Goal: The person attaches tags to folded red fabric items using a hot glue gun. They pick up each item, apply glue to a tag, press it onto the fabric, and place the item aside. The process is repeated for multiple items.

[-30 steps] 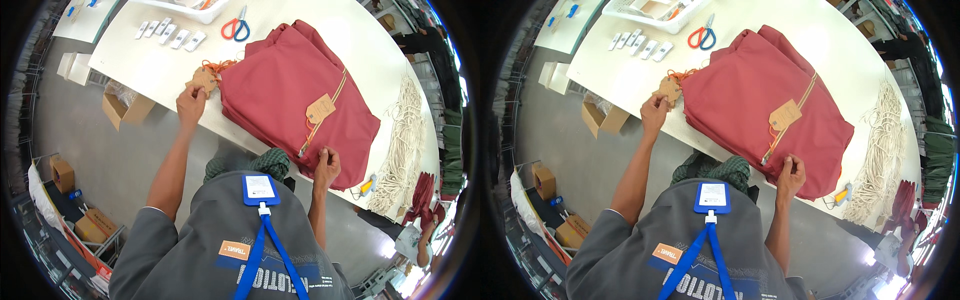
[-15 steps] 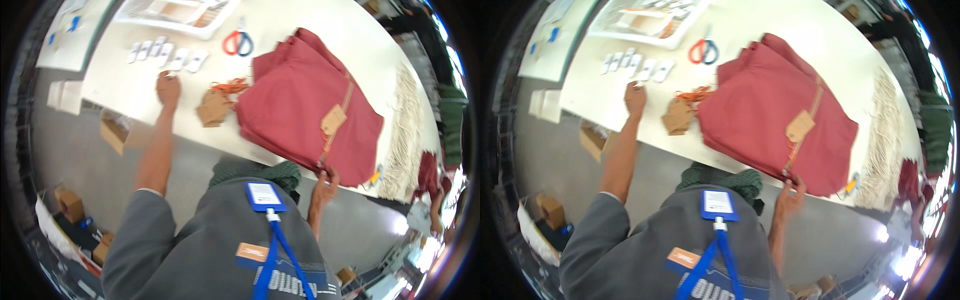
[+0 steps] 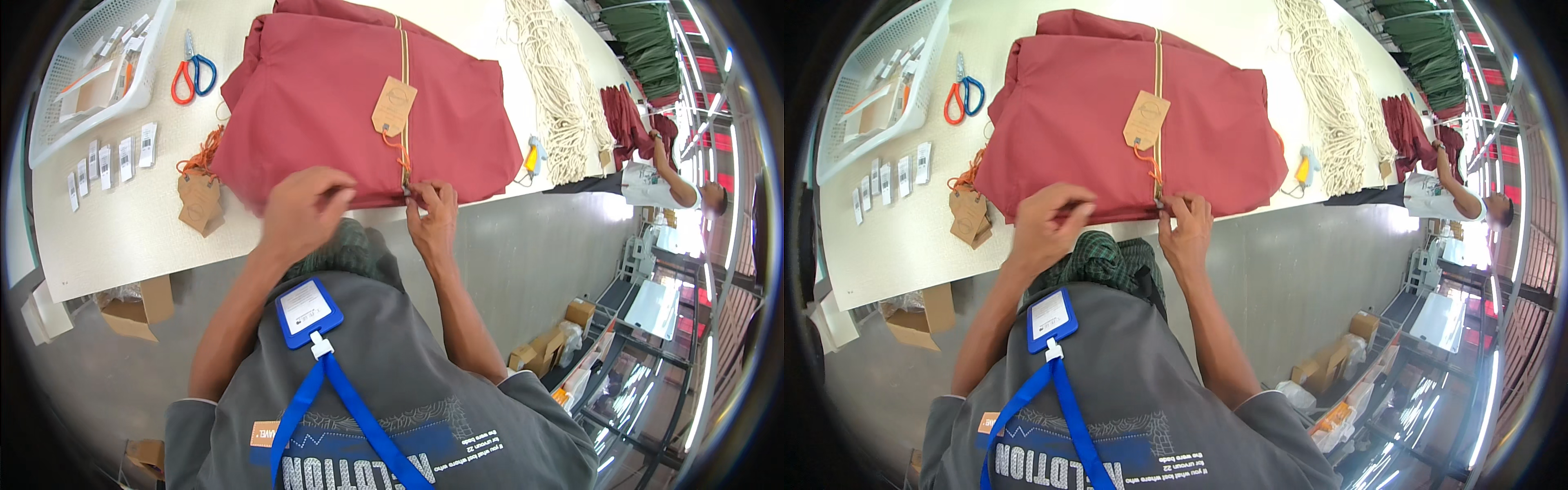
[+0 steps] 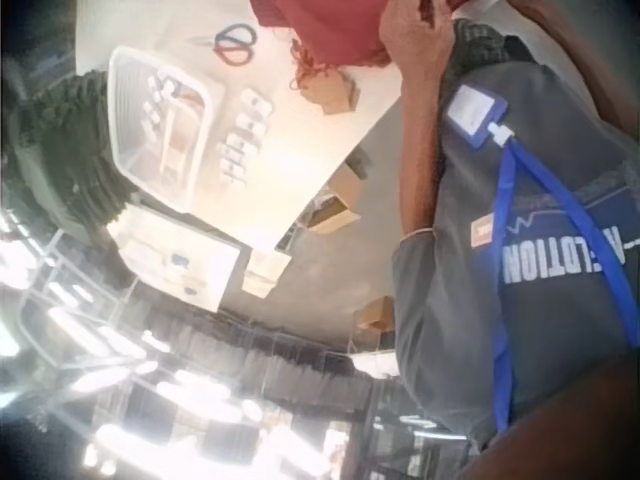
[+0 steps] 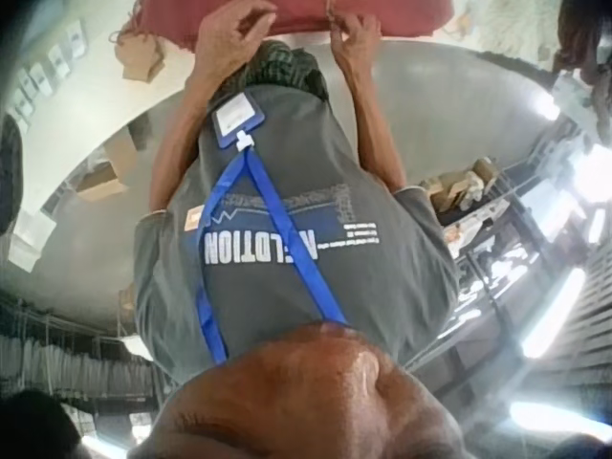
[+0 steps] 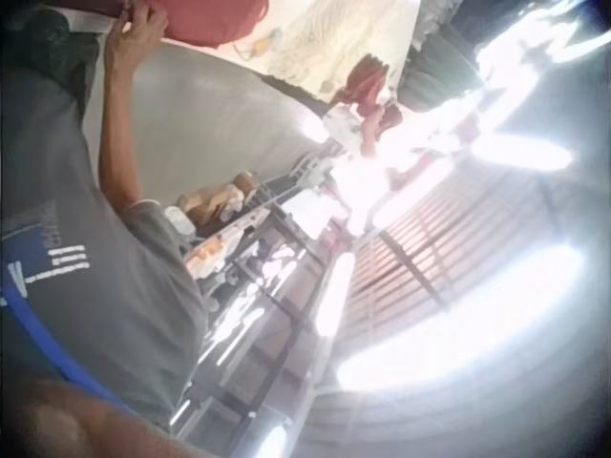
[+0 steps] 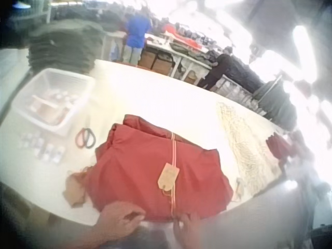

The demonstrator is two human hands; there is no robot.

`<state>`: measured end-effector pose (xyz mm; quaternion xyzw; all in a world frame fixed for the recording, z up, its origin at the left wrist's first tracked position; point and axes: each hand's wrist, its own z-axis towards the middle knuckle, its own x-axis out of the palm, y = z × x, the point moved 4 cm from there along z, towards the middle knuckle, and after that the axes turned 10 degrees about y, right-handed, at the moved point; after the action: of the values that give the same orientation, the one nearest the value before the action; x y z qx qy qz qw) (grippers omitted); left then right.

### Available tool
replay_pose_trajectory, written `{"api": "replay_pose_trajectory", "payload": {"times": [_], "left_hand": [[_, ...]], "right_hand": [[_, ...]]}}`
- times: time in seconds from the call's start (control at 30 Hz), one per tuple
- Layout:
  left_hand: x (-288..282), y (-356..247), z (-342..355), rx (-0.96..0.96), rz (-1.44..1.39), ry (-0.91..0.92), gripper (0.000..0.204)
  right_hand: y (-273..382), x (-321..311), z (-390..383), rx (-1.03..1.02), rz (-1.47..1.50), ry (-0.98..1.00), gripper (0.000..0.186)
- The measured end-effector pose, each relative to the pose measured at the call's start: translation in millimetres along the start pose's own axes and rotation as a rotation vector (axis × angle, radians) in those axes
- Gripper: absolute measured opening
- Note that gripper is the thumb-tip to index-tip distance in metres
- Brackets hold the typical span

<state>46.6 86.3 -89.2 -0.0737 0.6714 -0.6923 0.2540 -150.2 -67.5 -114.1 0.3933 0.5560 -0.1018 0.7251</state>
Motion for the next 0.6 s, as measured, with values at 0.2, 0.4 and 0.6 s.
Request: {"api": "replay_pose_trajectory", "payload": {"times": [0.2,0.4,0.6], "left_hand": [[81,-5,44,0.096,0.528,0.274,0.026],[109,5,58,-0.06,0.711,0.196,0.042],[123,7,64,-0.215,0.811,0.108,0.043]], "right_hand": [[-7,1,7,-0.062,-0.046,-0.005,0.021],[-17,0,10,-0.109,-0.117,0.007,0.017],[-28,7,9,-0.144,-0.051,-0.133,0.016]]}}
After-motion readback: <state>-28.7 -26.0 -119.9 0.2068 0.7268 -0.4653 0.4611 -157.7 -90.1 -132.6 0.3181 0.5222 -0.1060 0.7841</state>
